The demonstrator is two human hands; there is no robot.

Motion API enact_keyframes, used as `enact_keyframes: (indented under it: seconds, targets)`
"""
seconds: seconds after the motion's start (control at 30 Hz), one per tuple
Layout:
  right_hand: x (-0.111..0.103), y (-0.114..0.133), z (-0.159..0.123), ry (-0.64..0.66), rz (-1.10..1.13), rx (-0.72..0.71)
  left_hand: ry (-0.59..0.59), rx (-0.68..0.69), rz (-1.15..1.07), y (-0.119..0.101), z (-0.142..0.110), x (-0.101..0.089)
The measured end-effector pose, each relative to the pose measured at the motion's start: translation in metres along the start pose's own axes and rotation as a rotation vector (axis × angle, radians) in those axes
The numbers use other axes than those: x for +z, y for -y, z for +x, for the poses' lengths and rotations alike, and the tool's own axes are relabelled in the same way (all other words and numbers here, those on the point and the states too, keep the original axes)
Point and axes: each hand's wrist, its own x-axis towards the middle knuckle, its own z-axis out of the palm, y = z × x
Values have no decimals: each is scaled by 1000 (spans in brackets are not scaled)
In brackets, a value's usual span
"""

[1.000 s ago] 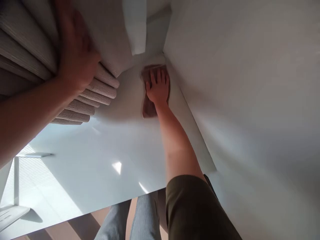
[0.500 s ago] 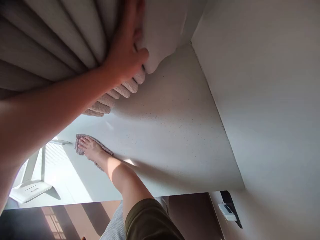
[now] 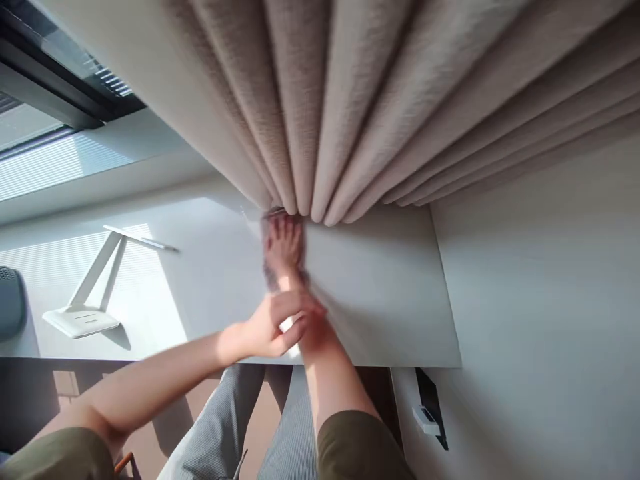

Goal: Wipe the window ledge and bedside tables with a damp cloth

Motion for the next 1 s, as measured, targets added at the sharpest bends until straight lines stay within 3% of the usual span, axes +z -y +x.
enact_keyframes:
  seconds: [0.07, 0.13, 0.2, 0.23, 0.3, 0.37, 0.43, 0.47, 0.53, 0.63, 0.73, 0.8, 0.83, 0.9, 1.0]
  targets:
    - [27, 64, 1, 29, 11, 14, -107, -40, -46, -11, -74, -8]
    - [50, 115, 6, 84, 45, -118, -190, -159, -26, -15, -133, -21]
    - [57, 125, 5, 130, 54, -159, -168, -264, -35, -12, -177, -39]
    - [54, 110, -1, 135, 34, -73, -130, -311, -55, -8, -195, -48]
    - [34, 49, -34, 100, -46, 228, -61, -400, -109, 3, -226, -67]
    - [5, -24, -91, 30, -161, 595, -36, -504, -158, 16, -255, -82]
    - [-21, -69, -153, -31, -266, 1058, -57, -616, -204, 27, -283, -94]
    - [-27, -74, -178, -55, -291, 1220, -76, -674, -231, 31, -296, -98]
    - [-17, -42, -202, -77, -316, 1356, -113, -781, -295, 35, -319, -103]
    - [46, 81, -172, -18, -260, 1134, -130, -856, -345, 34, -342, -109]
    - [117, 214, -114, 100, 47, 505, -110, -809, -222, 40, -348, -123]
    - [137, 259, -93, 140, 144, 227, -111, -752, -32, 53, -347, -149]
    - [137, 260, -89, 141, 174, 129, -133, -730, 91, 64, -347, -169]
    - [120, 221, -93, 94, 185, 91, -254, -724, 377, 90, -350, -221]
    - [76, 104, -98, -118, 70, 499, -597, -837, 836, 135, -369, -319]
